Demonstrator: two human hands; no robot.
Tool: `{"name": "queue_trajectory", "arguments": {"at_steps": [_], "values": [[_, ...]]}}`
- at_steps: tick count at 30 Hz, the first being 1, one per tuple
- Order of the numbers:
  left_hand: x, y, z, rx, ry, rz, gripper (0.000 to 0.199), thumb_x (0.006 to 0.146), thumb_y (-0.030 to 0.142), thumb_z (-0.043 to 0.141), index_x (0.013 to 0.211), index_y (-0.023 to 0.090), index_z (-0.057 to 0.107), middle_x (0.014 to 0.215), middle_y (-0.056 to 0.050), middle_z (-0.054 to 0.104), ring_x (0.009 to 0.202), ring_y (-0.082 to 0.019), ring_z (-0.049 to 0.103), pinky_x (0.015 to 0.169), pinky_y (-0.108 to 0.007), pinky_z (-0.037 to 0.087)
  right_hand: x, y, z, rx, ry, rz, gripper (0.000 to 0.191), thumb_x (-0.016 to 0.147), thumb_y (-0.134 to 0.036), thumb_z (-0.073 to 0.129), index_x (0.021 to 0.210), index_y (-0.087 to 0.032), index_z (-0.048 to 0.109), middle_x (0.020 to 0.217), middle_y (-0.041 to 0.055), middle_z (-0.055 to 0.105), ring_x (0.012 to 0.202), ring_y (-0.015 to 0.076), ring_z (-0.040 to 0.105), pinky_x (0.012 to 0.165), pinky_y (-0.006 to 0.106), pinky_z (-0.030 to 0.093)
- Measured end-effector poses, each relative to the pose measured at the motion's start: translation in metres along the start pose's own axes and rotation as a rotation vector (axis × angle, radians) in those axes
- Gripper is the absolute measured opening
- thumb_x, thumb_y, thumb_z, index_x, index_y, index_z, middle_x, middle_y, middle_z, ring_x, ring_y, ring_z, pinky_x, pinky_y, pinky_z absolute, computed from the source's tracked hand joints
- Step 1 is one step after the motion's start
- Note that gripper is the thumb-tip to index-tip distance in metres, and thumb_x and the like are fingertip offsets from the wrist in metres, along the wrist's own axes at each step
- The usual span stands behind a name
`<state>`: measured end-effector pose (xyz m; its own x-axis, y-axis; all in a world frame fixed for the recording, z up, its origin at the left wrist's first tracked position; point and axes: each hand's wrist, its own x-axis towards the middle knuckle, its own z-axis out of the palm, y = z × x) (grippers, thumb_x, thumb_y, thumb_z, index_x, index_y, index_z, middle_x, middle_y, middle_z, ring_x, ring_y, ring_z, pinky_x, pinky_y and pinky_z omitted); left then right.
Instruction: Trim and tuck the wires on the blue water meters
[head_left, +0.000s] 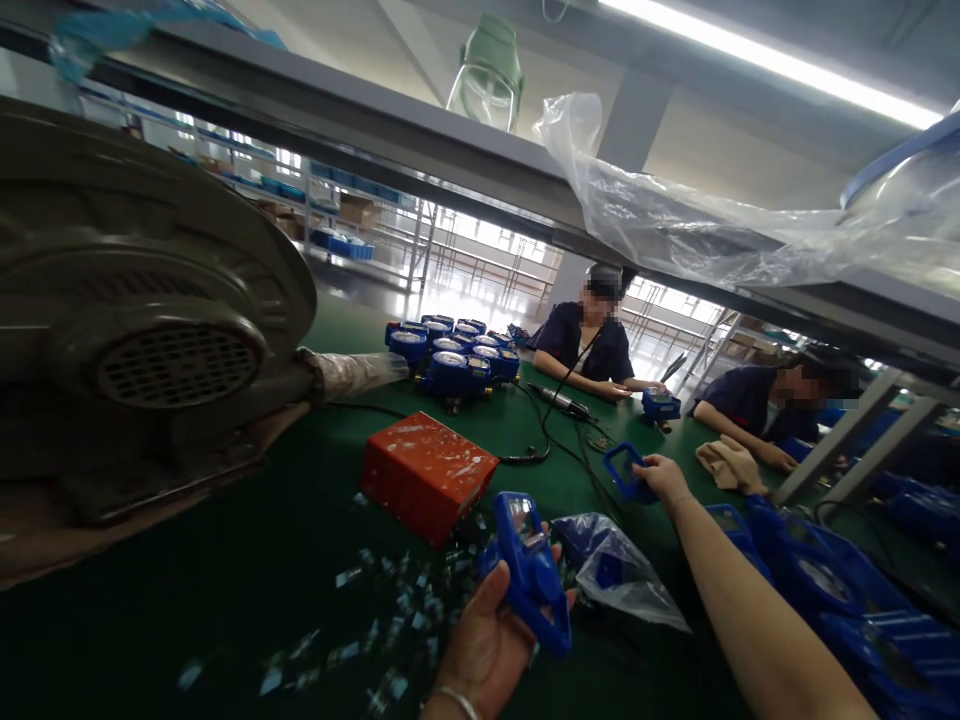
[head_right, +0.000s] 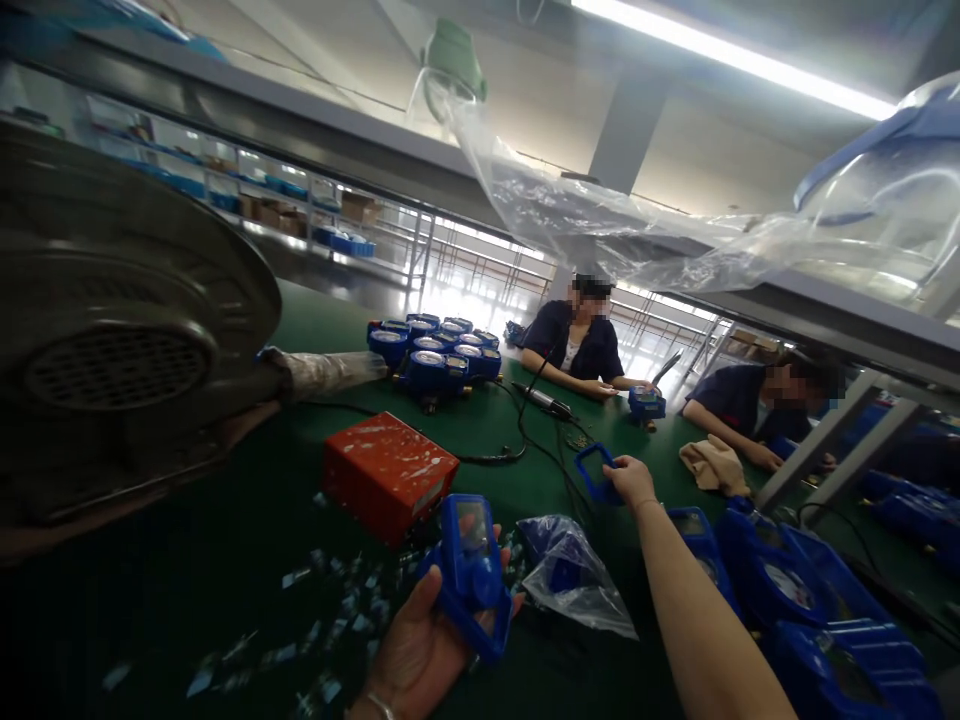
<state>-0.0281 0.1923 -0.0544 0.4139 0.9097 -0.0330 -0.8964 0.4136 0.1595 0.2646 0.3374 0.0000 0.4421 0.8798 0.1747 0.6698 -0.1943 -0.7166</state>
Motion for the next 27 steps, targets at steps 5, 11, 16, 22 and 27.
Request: {"name": "queue_trajectory", "arguments": {"at_steps": [5, 11, 16, 22, 27], "values": [[0.004, -0.003, 0.001, -0.067, 0.002, 0.005, 0.055, 0.076, 0.033, 0.071, 0.128, 0.028, 0.051, 0.112, -0.009, 0.067, 0.109, -0.03, 0.058, 0.101, -0.057, 0.035, -0.061, -0.04, -0.042, 0.283, -0.165, -0.118, 0.023, 0.092, -0.035, 0.049, 0.102, -0.014, 0.053, 0.085, 0.0013, 0.059, 0.068, 0.012, 0.058, 0.061, 0.027, 0.051], [0.012, -0.009, -0.015, -0.025, -0.129, 0.012, 0.029, 0.086, 0.025, 0.059, 0.114, 0.019, 0.063, 0.105, -0.011, 0.069, 0.103, -0.026, 0.063, 0.101, -0.05, 0.039, -0.189, -0.101, -0.029, 0.388, -0.347, -0.37, 0.018, 0.083, -0.037, 0.057, 0.092, -0.021, 0.055, 0.084, 0.0025, 0.059, 0.075, 0.0189, 0.059, 0.069, 0.034, 0.05], [0.018, 0.005, -0.032, -0.03, -0.302, -0.032, 0.029, 0.087, 0.038, 0.055, 0.105, 0.019, 0.069, 0.103, -0.01, 0.07, 0.102, -0.028, 0.063, 0.103, -0.044, 0.039, -0.236, -0.132, 0.016, 0.065, -0.199, -0.721, 0.03, 0.081, -0.017, 0.053, 0.11, -0.023, 0.054, 0.106, 0.0083, 0.056, 0.099, 0.0263, 0.05, 0.089, 0.045, 0.04], [0.022, 0.019, -0.022, -0.114, -0.462, 0.041, 0.062, 0.078, 0.066, 0.044, 0.129, 0.032, 0.05, 0.121, -0.006, 0.062, 0.119, -0.027, 0.051, 0.111, -0.044, 0.023, -0.207, -0.132, 0.04, 0.071, -0.132, -0.555, 0.024, 0.084, -0.013, 0.046, 0.104, -0.023, 0.054, 0.099, 0.0062, 0.057, 0.096, 0.0231, 0.054, 0.087, 0.04, 0.045], [0.02, 0.018, -0.019, -0.056, -0.633, -0.046, 0.054, 0.081, 0.056, 0.047, 0.13, 0.035, 0.047, 0.13, -0.002, 0.055, 0.129, -0.023, 0.038, 0.113, -0.04, 0.014, -0.205, -0.128, 0.038, 0.072, -0.18, -0.514, 0.029, 0.085, -0.017, 0.045, 0.112, -0.022, 0.054, 0.107, 0.0092, 0.055, 0.101, 0.0252, 0.053, 0.09, 0.044, 0.043]]}}
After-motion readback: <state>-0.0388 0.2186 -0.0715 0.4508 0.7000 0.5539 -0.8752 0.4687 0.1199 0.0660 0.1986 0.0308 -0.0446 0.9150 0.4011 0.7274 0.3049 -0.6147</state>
